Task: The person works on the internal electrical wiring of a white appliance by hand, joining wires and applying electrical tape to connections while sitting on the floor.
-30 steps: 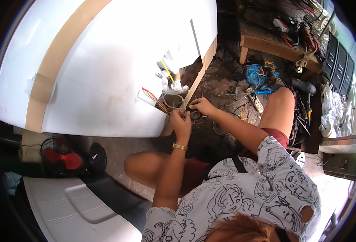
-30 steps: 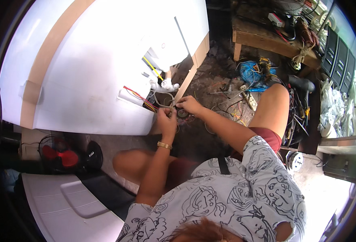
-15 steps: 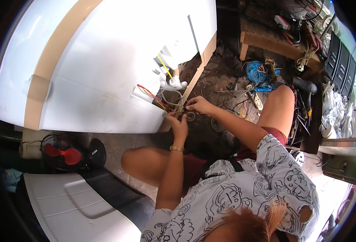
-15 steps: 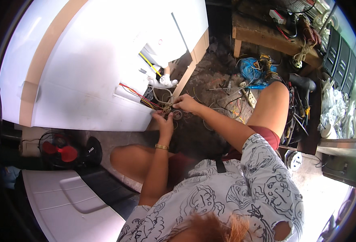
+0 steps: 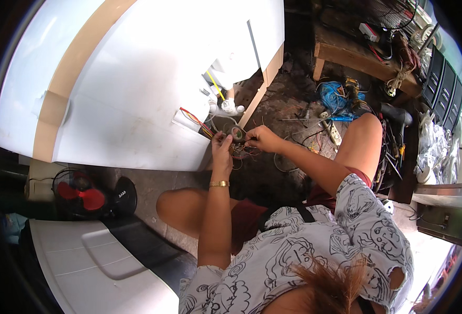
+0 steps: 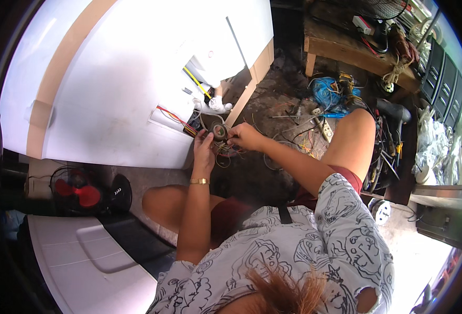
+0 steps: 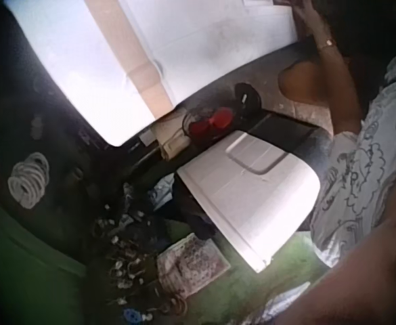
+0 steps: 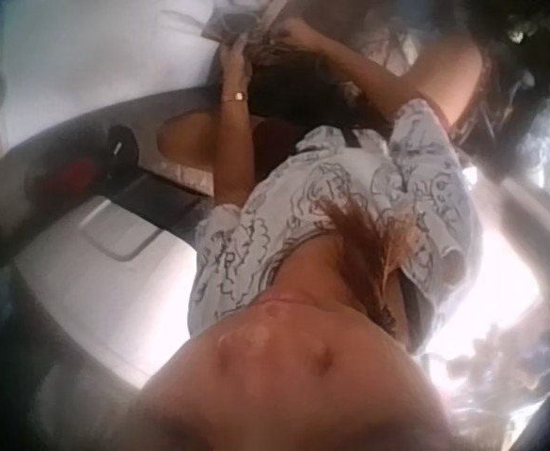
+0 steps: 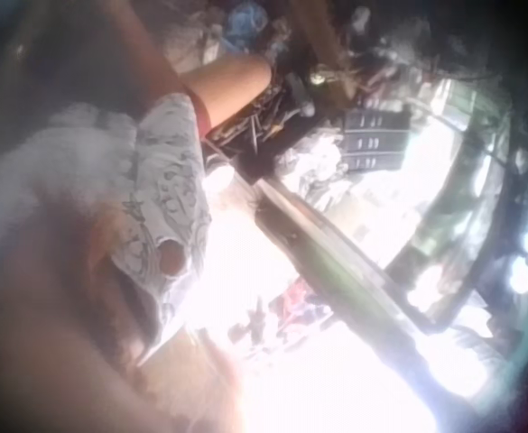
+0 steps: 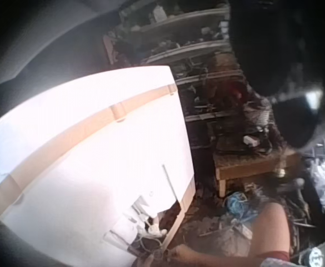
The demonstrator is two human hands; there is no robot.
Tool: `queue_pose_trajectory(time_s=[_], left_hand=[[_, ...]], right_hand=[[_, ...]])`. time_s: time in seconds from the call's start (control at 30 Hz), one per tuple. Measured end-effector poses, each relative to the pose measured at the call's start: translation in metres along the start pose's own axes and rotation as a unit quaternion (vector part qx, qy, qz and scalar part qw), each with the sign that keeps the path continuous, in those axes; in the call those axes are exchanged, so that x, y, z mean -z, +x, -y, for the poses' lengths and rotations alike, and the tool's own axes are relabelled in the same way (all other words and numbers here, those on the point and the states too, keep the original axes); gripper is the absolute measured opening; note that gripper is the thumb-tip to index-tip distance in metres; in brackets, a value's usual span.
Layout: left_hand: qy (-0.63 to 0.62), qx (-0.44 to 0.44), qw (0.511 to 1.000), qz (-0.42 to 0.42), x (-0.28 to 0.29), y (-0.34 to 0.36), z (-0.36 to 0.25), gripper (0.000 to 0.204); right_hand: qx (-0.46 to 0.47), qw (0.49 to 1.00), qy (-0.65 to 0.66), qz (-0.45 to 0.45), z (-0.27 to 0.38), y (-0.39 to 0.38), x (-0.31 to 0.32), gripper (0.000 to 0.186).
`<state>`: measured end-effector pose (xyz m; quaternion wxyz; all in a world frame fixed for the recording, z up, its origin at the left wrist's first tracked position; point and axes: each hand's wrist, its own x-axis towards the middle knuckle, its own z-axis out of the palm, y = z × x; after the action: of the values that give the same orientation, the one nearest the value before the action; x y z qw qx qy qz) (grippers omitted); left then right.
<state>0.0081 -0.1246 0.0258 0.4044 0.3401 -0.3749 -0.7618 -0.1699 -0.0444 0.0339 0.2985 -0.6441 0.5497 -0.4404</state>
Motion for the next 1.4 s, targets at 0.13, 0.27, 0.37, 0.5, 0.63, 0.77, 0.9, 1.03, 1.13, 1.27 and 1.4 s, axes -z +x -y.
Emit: queue_pose_trajectory(time_s=[0.13, 0.27, 0.37, 0.5, 0.63, 0.77, 0.9, 1.03, 1.13, 1.27, 1.4], left_hand=[[0.037, 0.029, 0.998, 0.032, -0.014, 0.014, 0.019, 0.046], [0.330, -0.025, 0.942, 0.059, -0.001, 0.029, 0.035, 0.036], [0.426, 0.007, 0.902, 0.075, -0.010, 0.032, 0.032, 0.028], [0.645, -0.132, 0.752, -0.011, -0.024, 0.011, 0.026, 0.023], [0.608, -0.168, 0.770, -0.095, -0.025, -0.015, 0.033, 0.029], [0.432, -0.245, 0.849, -0.177, -0.038, -0.049, 0.069, 0.042], [0.374, -0.238, 0.872, -0.207, -0.037, -0.057, 0.075, 0.046], [0.442, -0.242, 0.848, -0.164, -0.027, -0.052, 0.058, 0.041], [0.282, -0.242, 0.920, -0.122, -0.021, -0.033, 0.034, 0.041], [-0.085, 0.031, 0.994, -0.058, -0.049, -0.012, -0.012, 0.048], [0.201, -0.068, 0.972, 0.099, -0.031, 0.010, -0.004, 0.052]], right_hand=[[0.075, 0.978, -0.194, -0.028, 0.001, -0.003, 0.006, 0.013], [0.140, 0.924, -0.355, 0.020, 0.009, -0.001, 0.008, 0.013], [0.189, 0.904, -0.383, 0.023, 0.003, -0.002, 0.013, 0.016], [0.225, 0.903, -0.365, 0.020, 0.001, -0.001, 0.017, 0.015], [0.137, 0.964, -0.224, -0.028, 0.001, -0.002, 0.006, 0.010], [-0.045, 0.994, -0.007, -0.100, 0.002, 0.001, -0.008, 0.010], [-0.132, 0.982, 0.067, -0.116, 0.002, 0.001, -0.010, 0.010], [-0.113, 0.984, 0.037, -0.134, -0.006, -0.003, -0.005, 0.010], [-0.078, 0.989, 0.027, -0.120, -0.003, -0.004, -0.007, 0.011], [0.025, 0.987, -0.059, -0.144, -0.010, -0.009, -0.001, 0.012], [0.073, 0.982, -0.117, -0.129, -0.002, -0.004, -0.002, 0.013]])
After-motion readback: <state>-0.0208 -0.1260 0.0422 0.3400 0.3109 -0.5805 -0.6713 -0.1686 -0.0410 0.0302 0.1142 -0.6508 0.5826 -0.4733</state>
